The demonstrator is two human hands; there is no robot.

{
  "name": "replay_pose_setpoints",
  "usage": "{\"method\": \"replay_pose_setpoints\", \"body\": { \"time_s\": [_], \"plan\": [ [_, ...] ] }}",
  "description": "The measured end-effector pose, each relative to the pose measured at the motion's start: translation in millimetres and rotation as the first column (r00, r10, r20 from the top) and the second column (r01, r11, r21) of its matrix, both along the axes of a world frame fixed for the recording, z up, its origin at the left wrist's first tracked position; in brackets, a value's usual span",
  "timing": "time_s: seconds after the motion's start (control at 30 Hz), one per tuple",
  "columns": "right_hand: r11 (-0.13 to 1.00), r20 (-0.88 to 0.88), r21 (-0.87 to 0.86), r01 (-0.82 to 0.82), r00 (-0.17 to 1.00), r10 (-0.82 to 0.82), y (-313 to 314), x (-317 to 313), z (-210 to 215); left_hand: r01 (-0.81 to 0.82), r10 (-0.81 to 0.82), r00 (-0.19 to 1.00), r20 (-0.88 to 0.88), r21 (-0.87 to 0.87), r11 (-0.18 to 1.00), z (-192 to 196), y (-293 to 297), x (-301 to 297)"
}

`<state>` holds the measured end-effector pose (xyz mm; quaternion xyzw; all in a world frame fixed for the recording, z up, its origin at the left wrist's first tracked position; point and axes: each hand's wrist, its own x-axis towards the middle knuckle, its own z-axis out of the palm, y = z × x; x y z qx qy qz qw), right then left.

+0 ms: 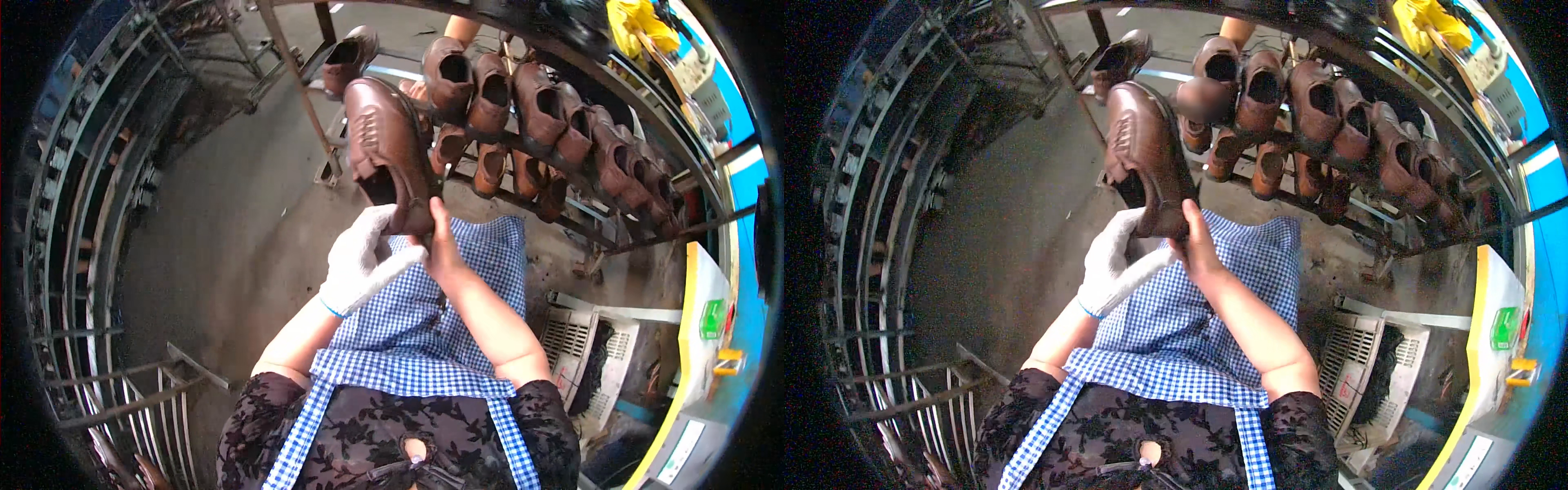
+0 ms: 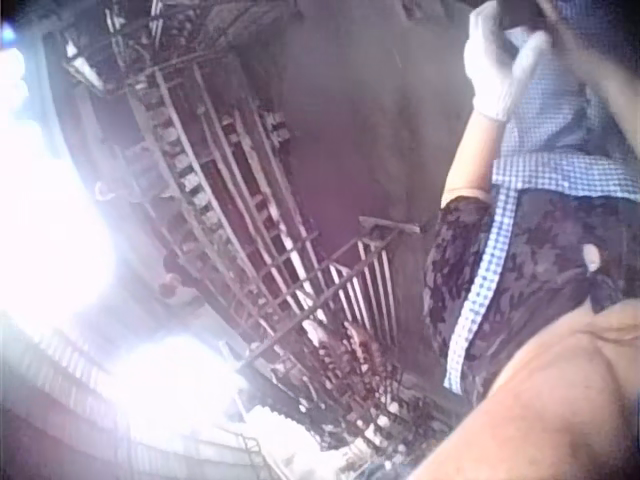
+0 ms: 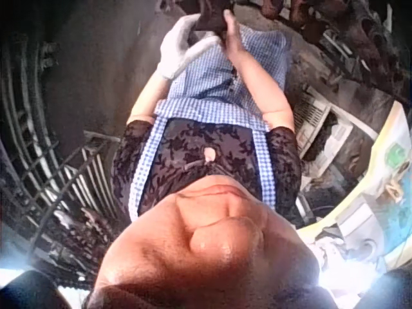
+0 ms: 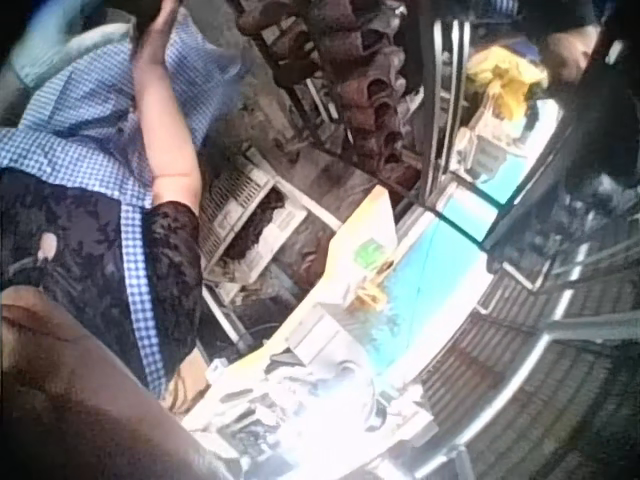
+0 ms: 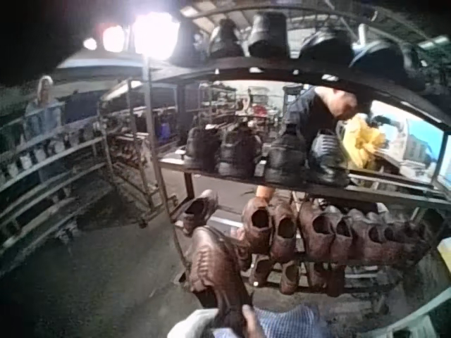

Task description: Trimming excess material and loose threads from newly manufactured brown shoes.

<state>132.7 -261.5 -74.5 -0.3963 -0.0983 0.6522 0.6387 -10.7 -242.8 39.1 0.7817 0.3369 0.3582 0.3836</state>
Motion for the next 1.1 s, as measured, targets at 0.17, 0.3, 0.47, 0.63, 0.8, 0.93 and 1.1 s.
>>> {"method": "replay_pose_setpoints", "body": {
  "time_s": [0.17,0.3,0.47,0.63,0.8,0.93,1.1],
  "plan": [
    [0.973,0.129,0.212,-0.089,0.99,0.063,31.2,22.4,-19.4,0.063,0.013,0.974,-0.224,0.327,0.943,23.5,64.7,31.2],
    [0.984,0.324,0.131,0.118,0.933,-0.155,30.7,23.8,-16.5,0.113,0.108,0.907,-0.408,0.482,0.869,34.4,144.4,45.3],
    [0.966,0.401,0.251,0.058,0.902,-0.158,28.0,7.9,-10.1,0.112,0.207,0.845,-0.494,0.541,0.833,43.9,223.6,51.3],
    [0.973,0.266,0.154,0.17,0.942,-0.207,24.4,24.1,-1.8,-0.045,0.412,0.838,-0.356,0.708,0.704,75.5,196.8,98.5],
    [0.959,0.138,0.185,0.213,0.961,-0.24,25.3,31.6,-3.0,0.056,0.139,0.949,-0.282,0.586,0.808,43.2,179.7,141.3],
    [0.987,0.03,0.086,0.138,0.99,-0.141,20.4,40.6,2.6,0.218,0.024,0.909,-0.416,0.523,0.824,12.5,184.9,131.5],
    [0.921,0.225,0.33,0.205,0.931,-0.288,10.8,40.8,20.7,0.12,-0.12,0.99,-0.077,0.002,0.993,18.5,98.2,82.9]
  ]
}}
